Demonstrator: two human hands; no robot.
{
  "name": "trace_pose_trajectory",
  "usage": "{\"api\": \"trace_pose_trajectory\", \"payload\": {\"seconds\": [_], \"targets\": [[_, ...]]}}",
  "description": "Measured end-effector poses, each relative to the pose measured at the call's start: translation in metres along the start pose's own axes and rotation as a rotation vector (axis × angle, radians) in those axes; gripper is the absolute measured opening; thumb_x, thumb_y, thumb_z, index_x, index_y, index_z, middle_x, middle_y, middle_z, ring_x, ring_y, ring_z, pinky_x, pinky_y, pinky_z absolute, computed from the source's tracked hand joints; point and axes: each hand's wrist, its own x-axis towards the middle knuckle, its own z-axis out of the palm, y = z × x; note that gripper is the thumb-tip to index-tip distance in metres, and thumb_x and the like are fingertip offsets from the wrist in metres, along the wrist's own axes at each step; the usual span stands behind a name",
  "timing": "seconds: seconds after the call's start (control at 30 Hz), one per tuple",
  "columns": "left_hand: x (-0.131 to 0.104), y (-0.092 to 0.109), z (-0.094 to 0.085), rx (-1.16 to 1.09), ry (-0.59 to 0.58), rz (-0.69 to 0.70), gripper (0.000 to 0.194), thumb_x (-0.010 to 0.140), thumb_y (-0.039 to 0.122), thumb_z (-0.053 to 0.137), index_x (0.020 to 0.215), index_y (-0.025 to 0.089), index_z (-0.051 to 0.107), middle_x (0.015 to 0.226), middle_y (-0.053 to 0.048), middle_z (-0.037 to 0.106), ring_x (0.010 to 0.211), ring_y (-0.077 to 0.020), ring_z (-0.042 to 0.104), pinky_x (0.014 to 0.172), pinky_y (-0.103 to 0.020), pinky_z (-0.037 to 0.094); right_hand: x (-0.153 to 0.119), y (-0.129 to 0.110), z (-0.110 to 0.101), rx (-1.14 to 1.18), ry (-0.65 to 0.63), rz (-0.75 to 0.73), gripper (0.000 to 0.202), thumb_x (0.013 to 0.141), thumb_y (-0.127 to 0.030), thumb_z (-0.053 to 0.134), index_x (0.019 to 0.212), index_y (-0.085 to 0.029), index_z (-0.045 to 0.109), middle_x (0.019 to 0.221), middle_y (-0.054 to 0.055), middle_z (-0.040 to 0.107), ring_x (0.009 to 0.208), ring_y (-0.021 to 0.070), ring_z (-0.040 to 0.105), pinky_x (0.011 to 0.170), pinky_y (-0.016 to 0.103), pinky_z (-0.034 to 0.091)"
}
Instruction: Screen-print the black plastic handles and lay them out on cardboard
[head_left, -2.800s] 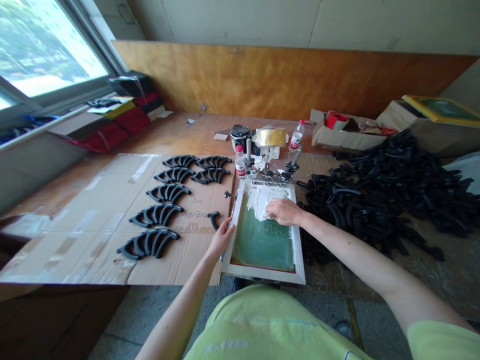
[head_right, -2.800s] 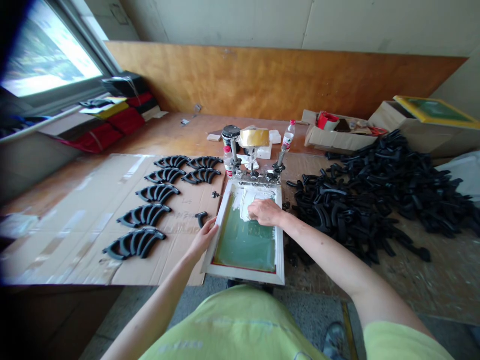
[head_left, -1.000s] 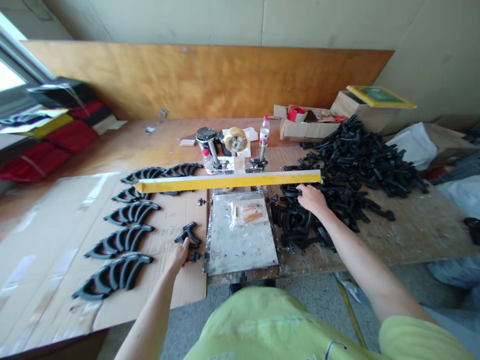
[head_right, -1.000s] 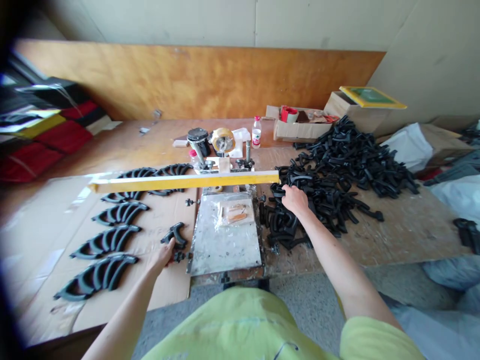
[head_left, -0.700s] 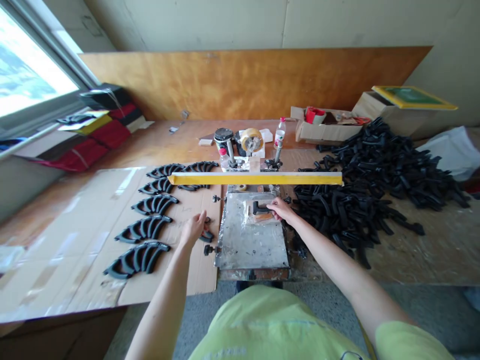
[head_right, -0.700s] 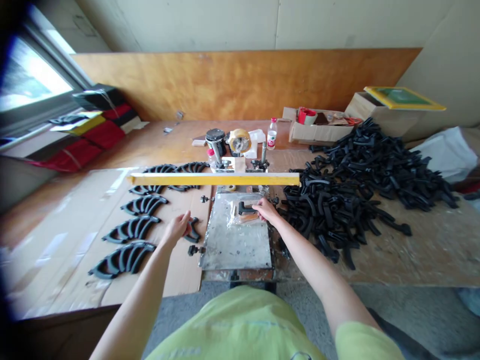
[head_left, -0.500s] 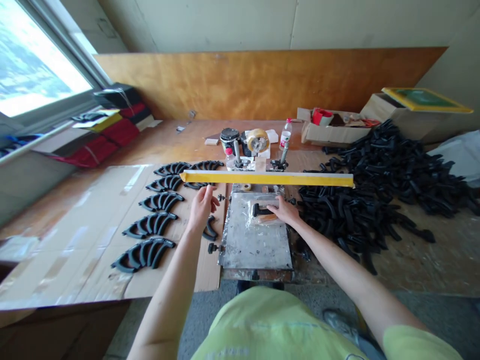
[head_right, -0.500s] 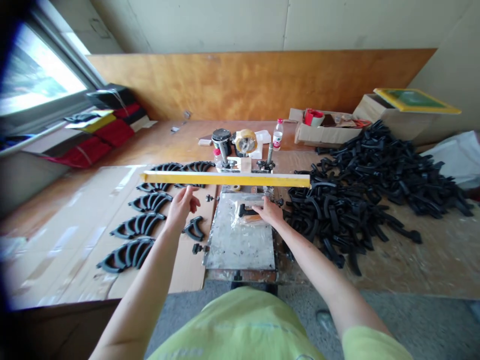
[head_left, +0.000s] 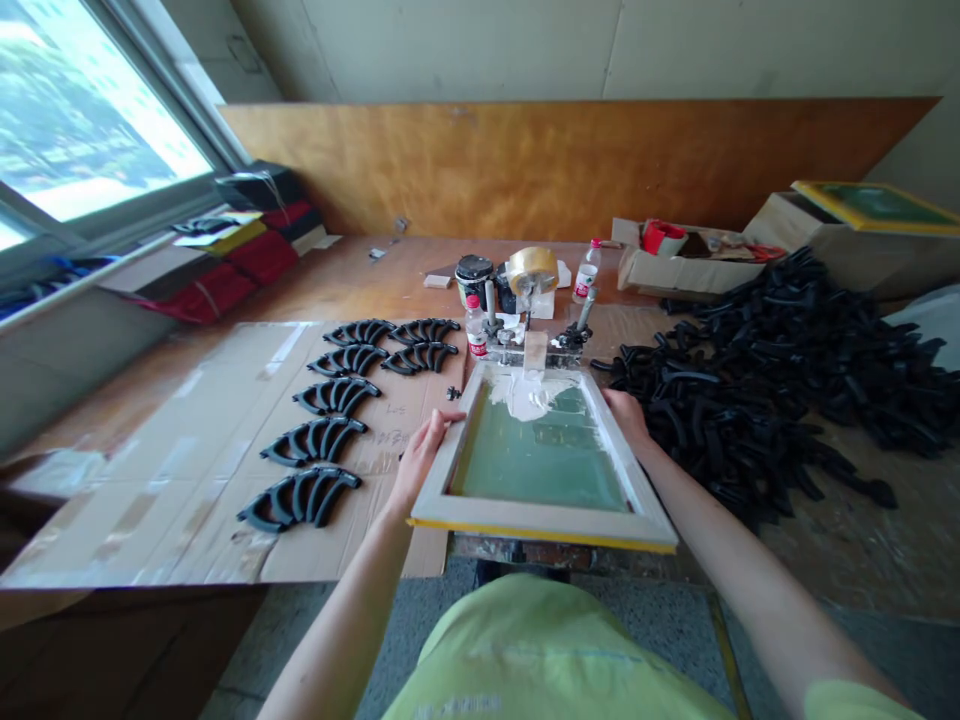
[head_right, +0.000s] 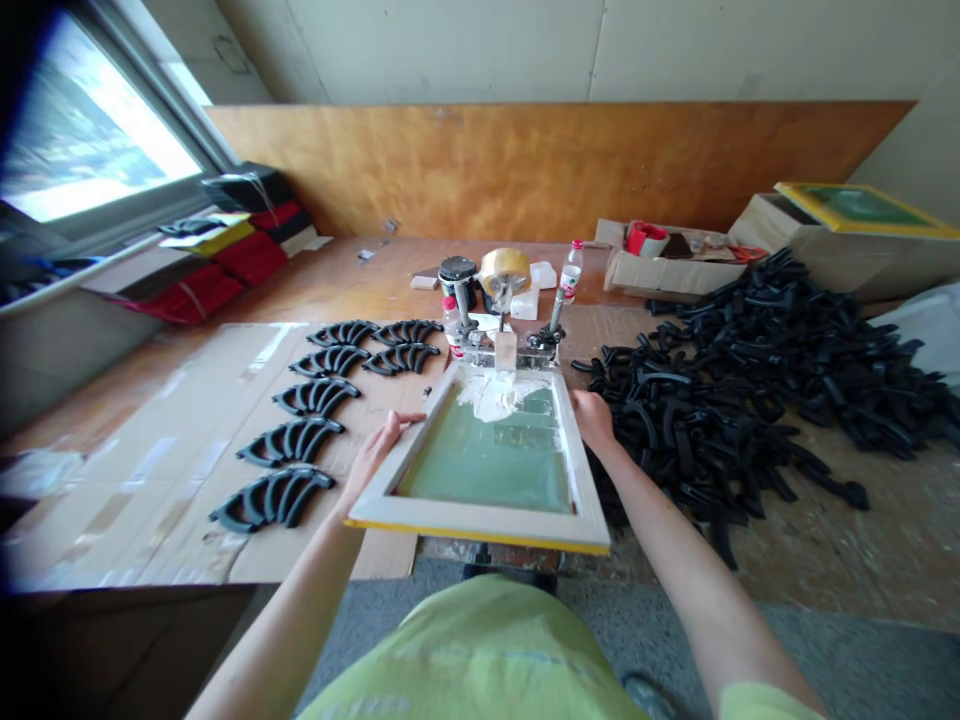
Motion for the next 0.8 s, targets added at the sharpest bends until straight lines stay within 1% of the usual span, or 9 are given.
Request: {"api": "trace_pose_trajectory", "payload": {"seconds": [0.07, 0.17, 0.23, 0.33, 0.43, 0.57, 0.67, 0.73, 0.8], "targets": [[-0.004, -0.031, -0.003, 0.006, -0.040, -0.097, 0.060, 0.077, 0.061, 0.060, 0.122, 0.021, 0.064, 0.082, -0.003, 0.069, 0.064, -0.0167, 0.060, 0.054, -0.024, 0.045, 0.016, -0.001, -0.015, -0.013, 0.128, 0.046, 0.032, 0.089, -0.023, 0.047, 0.114, -0.018, 0.065, 0.107, 0.013, 0.068, 0.098, 0.0279, 0.063, 0.084, 0.041, 0.049], [0.003, -0.075, 0.000, 0.002, -0.050, -0.159, 0.080, 0.075, 0.054, 0.066, 0.144, 0.022, 0.042, 0.083, -0.003, 0.069, 0.068, -0.0183, 0.063, 0.059, -0.026, 0.048, 0.044, -0.037, -0.012, -0.062, 0.226, -0.149, 0.047, 0.084, -0.024, 0.060, 0.130, -0.018, 0.053, 0.130, 0.014, 0.054, 0.118, 0.0279, 0.052, 0.098, 0.040, 0.043], [0.011, -0.099, 0.002, 0.048, -0.032, -0.154, 0.080, 0.077, 0.052, 0.064, 0.146, 0.022, 0.037, 0.082, -0.003, 0.068, 0.071, -0.0185, 0.063, 0.062, -0.026, 0.049, 0.060, -0.068, 0.000, -0.153, 0.131, -0.307, 0.050, 0.081, -0.022, 0.064, 0.129, -0.017, 0.052, 0.130, 0.014, 0.052, 0.119, 0.0284, 0.049, 0.097, 0.038, 0.043], [0.020, -0.121, 0.001, 0.107, -0.027, -0.134, 0.072, 0.080, 0.052, 0.061, 0.143, 0.024, 0.043, 0.082, -0.002, 0.067, 0.075, -0.0188, 0.064, 0.065, -0.027, 0.049, 0.070, -0.097, 0.020, -0.280, -0.088, -0.338, 0.027, 0.084, -0.014, 0.058, 0.110, -0.017, 0.061, 0.107, 0.012, 0.063, 0.104, 0.0254, 0.055, 0.085, 0.033, 0.045], [0.022, -0.130, -0.001, 0.116, -0.018, -0.127, 0.068, 0.080, 0.054, 0.059, 0.140, 0.023, 0.047, 0.083, -0.002, 0.067, 0.075, -0.0185, 0.063, 0.067, -0.027, 0.049, 0.055, -0.098, 0.032, -0.309, -0.190, -0.327, 0.015, 0.085, -0.012, 0.053, 0.094, -0.017, 0.064, 0.094, 0.011, 0.065, 0.095, 0.0241, 0.056, 0.081, 0.032, 0.043], [0.020, -0.129, -0.001, 0.115, -0.014, -0.113, 0.066, 0.080, 0.055, 0.059, 0.137, 0.023, 0.050, 0.085, -0.002, 0.068, 0.073, -0.0179, 0.063, 0.066, -0.027, 0.048, 0.020, -0.084, 0.024, -0.202, -0.282, -0.582, 0.018, 0.084, -0.009, 0.049, 0.088, -0.016, 0.064, 0.090, 0.010, 0.065, 0.093, 0.0234, 0.055, 0.079, 0.032, 0.041], [0.018, -0.125, 0.001, 0.122, 0.002, -0.125, 0.065, 0.080, 0.054, 0.060, 0.136, 0.023, 0.051, 0.084, -0.003, 0.068, 0.073, -0.0183, 0.063, 0.064, -0.027, 0.048, 0.013, -0.081, 0.009, -0.143, -0.389, -0.713, 0.017, 0.084, -0.009, 0.050, 0.083, -0.018, 0.064, 0.085, 0.007, 0.064, 0.089, 0.0211, 0.056, 0.075, 0.029, 0.040], [0.018, -0.122, 0.001, 0.113, 0.008, -0.133, 0.065, 0.079, 0.054, 0.060, 0.135, 0.021, 0.052, 0.084, -0.003, 0.068, 0.074, -0.0187, 0.063, 0.064, -0.027, 0.048, 0.018, -0.085, 0.005, -0.125, -0.413, -0.680, 0.012, 0.083, -0.013, 0.055, 0.078, -0.020, 0.064, 0.081, 0.004, 0.064, 0.083, 0.0194, 0.056, 0.071, 0.028, 0.038], [0.017, -0.120, 0.002, 0.094, 0.008, -0.140, 0.066, 0.078, 0.055, 0.061, 0.134, 0.021, 0.053, 0.084, -0.003, 0.068, 0.074, -0.0189, 0.063, 0.064, -0.027, 0.048, 0.022, -0.090, 0.006, -0.133, -0.338, -0.601, 0.010, 0.083, -0.015, 0.057, 0.077, -0.020, 0.063, 0.081, 0.003, 0.064, 0.081, 0.0192, 0.055, 0.069, 0.027, 0.037]]}}
